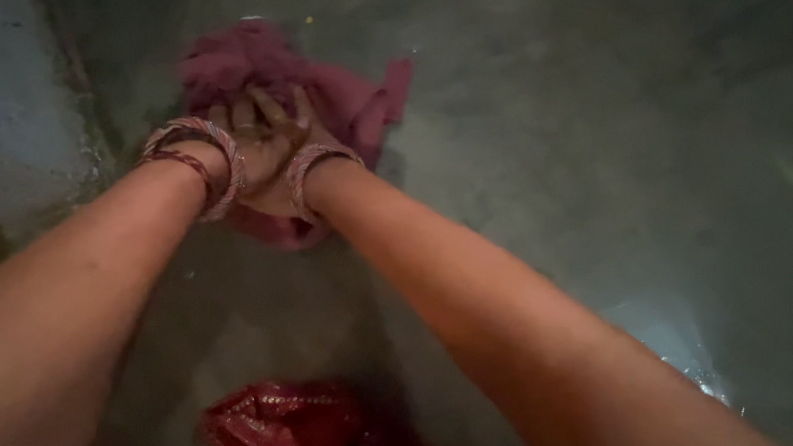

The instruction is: The person wipes the floor by hand using a damp cloth, rubbing it across the surface and occasionally dipping it into a bucket of water.

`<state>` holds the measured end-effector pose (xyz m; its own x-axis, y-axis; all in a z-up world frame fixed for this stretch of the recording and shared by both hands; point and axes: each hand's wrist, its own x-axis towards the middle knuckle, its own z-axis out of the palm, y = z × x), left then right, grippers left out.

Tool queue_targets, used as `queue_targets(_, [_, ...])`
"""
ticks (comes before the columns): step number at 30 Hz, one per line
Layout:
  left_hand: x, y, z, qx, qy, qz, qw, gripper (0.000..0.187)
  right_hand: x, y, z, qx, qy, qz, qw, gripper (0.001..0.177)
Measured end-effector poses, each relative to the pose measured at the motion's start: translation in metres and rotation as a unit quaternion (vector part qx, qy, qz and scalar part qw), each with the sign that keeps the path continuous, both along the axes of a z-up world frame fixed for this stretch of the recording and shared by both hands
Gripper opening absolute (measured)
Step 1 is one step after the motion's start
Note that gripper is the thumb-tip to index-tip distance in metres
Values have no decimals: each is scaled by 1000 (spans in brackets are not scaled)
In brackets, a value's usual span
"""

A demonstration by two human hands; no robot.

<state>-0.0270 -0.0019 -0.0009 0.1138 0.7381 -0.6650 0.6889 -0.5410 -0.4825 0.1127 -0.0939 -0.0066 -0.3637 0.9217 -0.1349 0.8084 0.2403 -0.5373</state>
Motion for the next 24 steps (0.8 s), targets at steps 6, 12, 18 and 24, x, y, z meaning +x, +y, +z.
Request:
queue_targets(6, [-15,13,-18,-57,-9,-84,995,73,-4,3,1,-17,0,-19,1000,83])
queue_targets(12, [20,-7,-28,-86,-86,-112,986,76,-6,-1,3,-37,-51,17,998,88])
queue_targets(18, [27,-26,1,-61,-204,83,974,82,-7,-5,14,-36,-56,16,998,83])
queue_targets(24, [11,-28,-7,-111,-31,-188,975,63,-20,-18,18,-66,-55,-23,996,82])
